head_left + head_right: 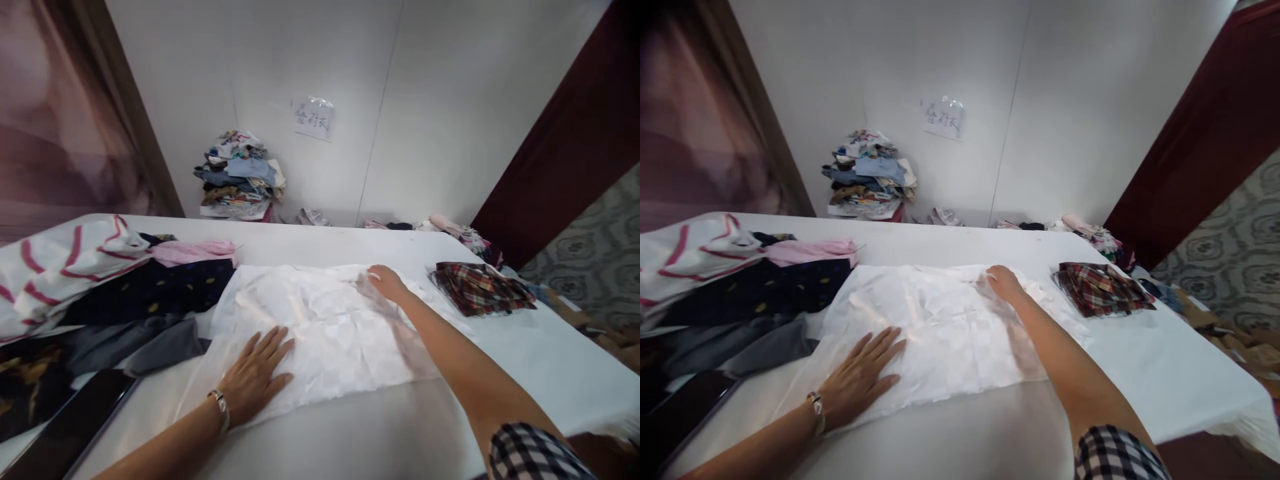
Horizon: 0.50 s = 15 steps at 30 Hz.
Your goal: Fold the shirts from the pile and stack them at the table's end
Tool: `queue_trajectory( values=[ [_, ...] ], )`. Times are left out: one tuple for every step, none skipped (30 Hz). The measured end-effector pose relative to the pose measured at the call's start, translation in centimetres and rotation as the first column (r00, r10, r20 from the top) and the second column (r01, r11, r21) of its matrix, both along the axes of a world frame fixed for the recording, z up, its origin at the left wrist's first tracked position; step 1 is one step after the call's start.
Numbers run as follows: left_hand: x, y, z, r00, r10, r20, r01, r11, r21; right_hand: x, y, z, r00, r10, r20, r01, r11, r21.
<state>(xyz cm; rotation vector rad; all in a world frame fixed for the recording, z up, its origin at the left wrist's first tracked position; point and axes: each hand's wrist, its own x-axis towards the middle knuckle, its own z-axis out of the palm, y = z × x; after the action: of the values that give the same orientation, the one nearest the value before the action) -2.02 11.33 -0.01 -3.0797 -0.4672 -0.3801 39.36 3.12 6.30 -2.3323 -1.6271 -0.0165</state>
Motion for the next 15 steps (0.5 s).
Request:
queue_trajectory(
  values=[
    [0.0, -0.1, 0.1, 1.0, 0.008, -0.004, -0.008, 1.0, -0.014, -0.7, 2.0, 0.3, 0.999, 0.037, -0.008, -0.038, 0.999, -0.021],
    [0.0, -0.2, 0.2, 1.0, 0.016, -0.004, -0.016, 0.999, -0.027, -1.5, 3.9, 0.4, 0.998, 0.059, -0.016, -0.059, 0.997, -0.046],
    [-0.1, -0.3, 0.2, 1.0, 0.021, -0.003, -0.021, 0.999, -0.041, -2.2, 5.8, 0.5, 0.998, 0.065, -0.024, -0.067, 0.995, -0.074],
    [-0.1, -0.4, 0.2, 1.0, 0.025, -0.001, -0.025, 0.998, -0.053, -2.9, 7.5, 0.4, 0.998, 0.059, -0.032, -0.062, 0.993, -0.102],
    [-0.1, -0.4, 0.1, 1.0, 0.026, -0.002, -0.026, 0.998, -0.063, -3.5, 9.1, 0.3, 0.998, 0.043, -0.039, -0.048, 0.991, -0.129],
    [-0.2, -0.5, 0.1, 1.0, 0.025, -0.004, -0.025, 0.997, -0.072, -4.1, 10.4, 0.1, 0.999, 0.023, -0.046, -0.03, 0.988, -0.155],
    [-0.2, -0.6, 0.1, 1.0, 0.022, -0.006, -0.022, 0.997, -0.08, -4.6, 11.7, -0.2, 0.999, 0.0, -0.052, -0.009, 0.983, -0.182],
    [-0.3, -0.6, 0.2, 1.0, 0.024, -0.007, -0.024, 0.996, -0.089, -5.0, 12.7, -0.5, 0.998, -0.022, -0.056, 0.01, 0.979, -0.205],
    [-0.3, -0.7, 0.3, 1.0, 0.028, -0.007, -0.029, 0.995, -0.1, -5.4, 13.6, -0.8, 0.998, -0.039, -0.059, 0.025, 0.975, -0.221],
    [-0.3, -0.8, 0.4, 1.0, 0.03, -0.009, -0.031, 0.993, -0.113, -5.7, 14.3, -1.0, 0.997, -0.05, -0.063, 0.034, 0.973, -0.229],
    [-0.4, -0.9, 0.5, 1.0, 0.028, -0.014, -0.03, 0.991, -0.127, -5.9, 14.8, -1.2, 0.996, -0.057, -0.069, 0.04, 0.972, -0.23],
    [-0.4, -0.9, 0.6, 1.0, 0.026, -0.019, -0.028, 0.99, -0.14, -5.9, 15.3, -1.3, 0.995, -0.062, -0.078, 0.043, 0.974, -0.223],
    [-0.4, -1.0, 0.7, 0.999, 0.023, -0.022, -0.026, 0.988, -0.149, -5.8, 15.5, -1.3, 0.994, -0.068, -0.089, 0.048, 0.977, -0.206],
    [-0.3, -1.0, 0.8, 0.999, 0.021, -0.026, -0.024, 0.988, -0.154, -5.4, 15.7, -1.2, 0.992, -0.08, -0.102, 0.06, 0.982, -0.179],
    [-0.3, -1.0, 0.8, 0.999, 0.021, -0.029, -0.025, 0.988, -0.155, -4.9, 15.7, -1.1, 0.988, -0.102, -0.114, 0.085, 0.986, -0.144]
  ],
)
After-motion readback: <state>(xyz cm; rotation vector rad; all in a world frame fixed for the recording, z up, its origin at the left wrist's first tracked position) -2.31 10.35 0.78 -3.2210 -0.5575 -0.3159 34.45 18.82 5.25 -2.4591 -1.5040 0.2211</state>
